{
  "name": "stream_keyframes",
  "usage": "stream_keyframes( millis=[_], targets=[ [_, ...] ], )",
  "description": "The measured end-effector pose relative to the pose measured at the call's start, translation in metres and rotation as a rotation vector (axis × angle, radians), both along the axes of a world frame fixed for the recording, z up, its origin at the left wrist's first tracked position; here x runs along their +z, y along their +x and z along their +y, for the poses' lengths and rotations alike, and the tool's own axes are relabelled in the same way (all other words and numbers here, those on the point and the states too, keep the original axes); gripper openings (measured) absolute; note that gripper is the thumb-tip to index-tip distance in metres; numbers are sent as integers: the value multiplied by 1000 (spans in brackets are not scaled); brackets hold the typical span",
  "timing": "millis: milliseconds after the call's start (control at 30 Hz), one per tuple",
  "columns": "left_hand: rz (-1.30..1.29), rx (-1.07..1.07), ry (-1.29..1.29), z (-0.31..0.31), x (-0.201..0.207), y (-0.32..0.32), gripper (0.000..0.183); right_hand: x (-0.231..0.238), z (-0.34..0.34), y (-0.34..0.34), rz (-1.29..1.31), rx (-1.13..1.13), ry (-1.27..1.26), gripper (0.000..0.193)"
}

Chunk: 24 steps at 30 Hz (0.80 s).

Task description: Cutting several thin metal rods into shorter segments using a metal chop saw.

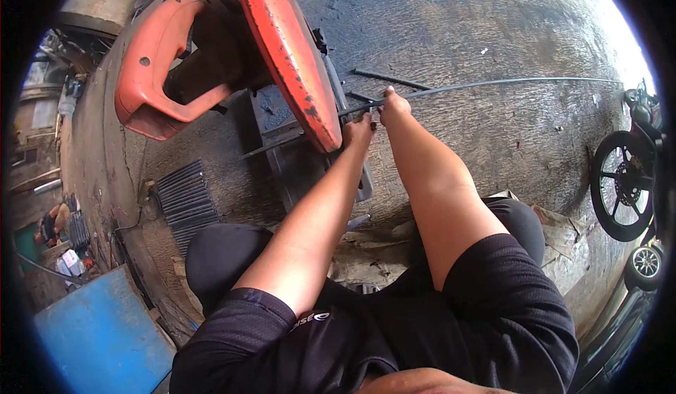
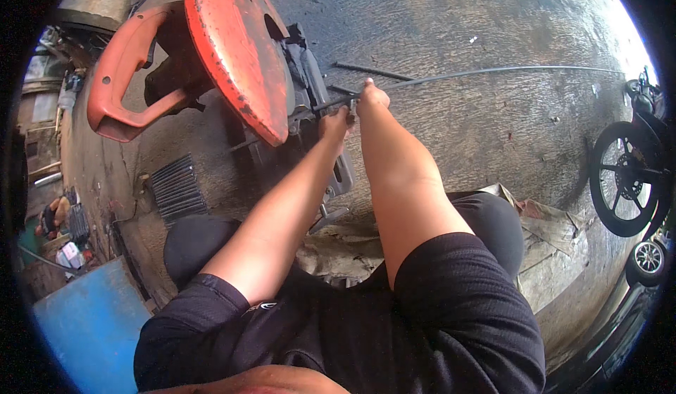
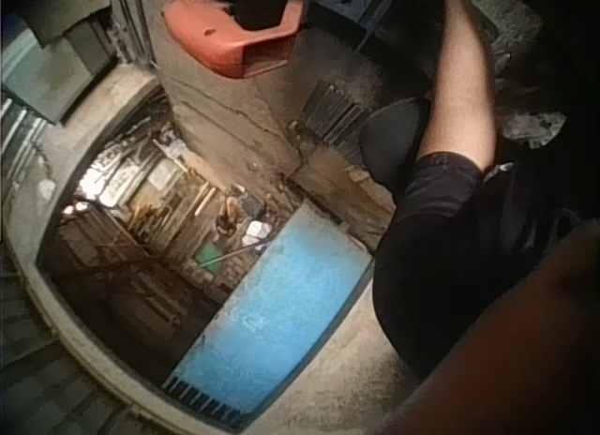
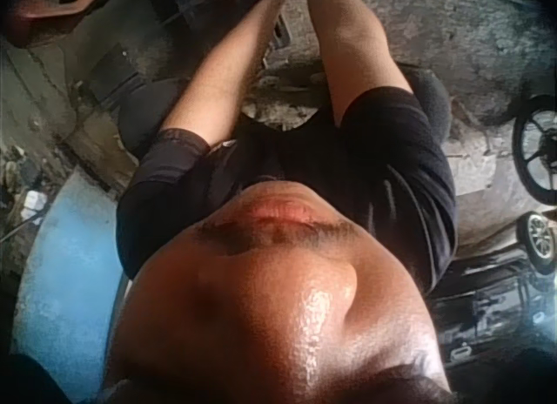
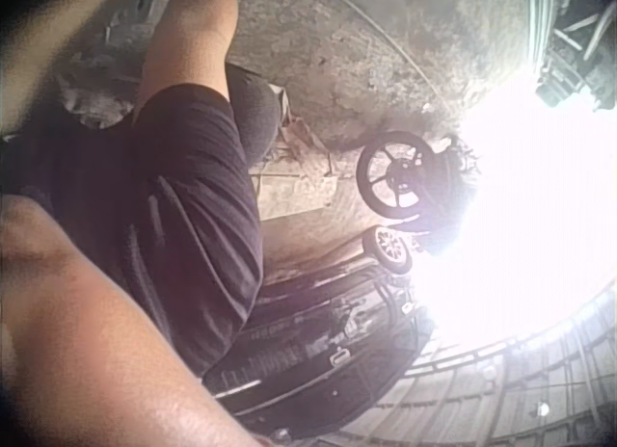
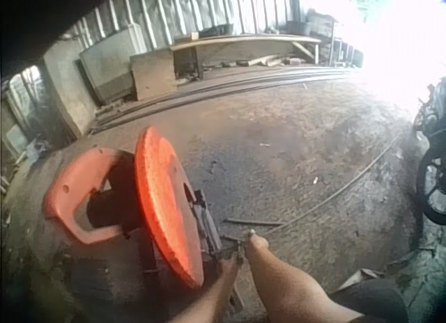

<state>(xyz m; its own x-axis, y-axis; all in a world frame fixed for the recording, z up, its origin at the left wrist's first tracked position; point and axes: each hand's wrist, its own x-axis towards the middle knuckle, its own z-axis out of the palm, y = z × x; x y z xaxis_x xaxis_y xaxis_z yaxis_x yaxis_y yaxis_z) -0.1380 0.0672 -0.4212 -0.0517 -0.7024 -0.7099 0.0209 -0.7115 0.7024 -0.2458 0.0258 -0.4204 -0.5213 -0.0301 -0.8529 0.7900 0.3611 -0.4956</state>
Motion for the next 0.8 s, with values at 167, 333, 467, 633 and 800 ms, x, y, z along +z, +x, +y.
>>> stream_keyframes(
  millis=[167, 333, 467, 633, 800],
  targets=[
    [65, -126, 33, 4, 15, 11, 31, -19, -12, -9, -95, -122, 113, 40],
    [179, -153, 106, 23, 32, 6, 33, -40, -2, -22, 272, 891, 138, 36],
    [348, -202, 94, 54, 43, 7, 33, -15, 21, -24, 73, 249, -132, 28],
    [321, -220, 76, 82, 54, 28, 32, 21, 68, -8, -23, -19, -458, 21],
    [323, -226, 16, 104, 78, 49, 37, 30, 93, 6, -23, 97, -742, 23]
  ],
)
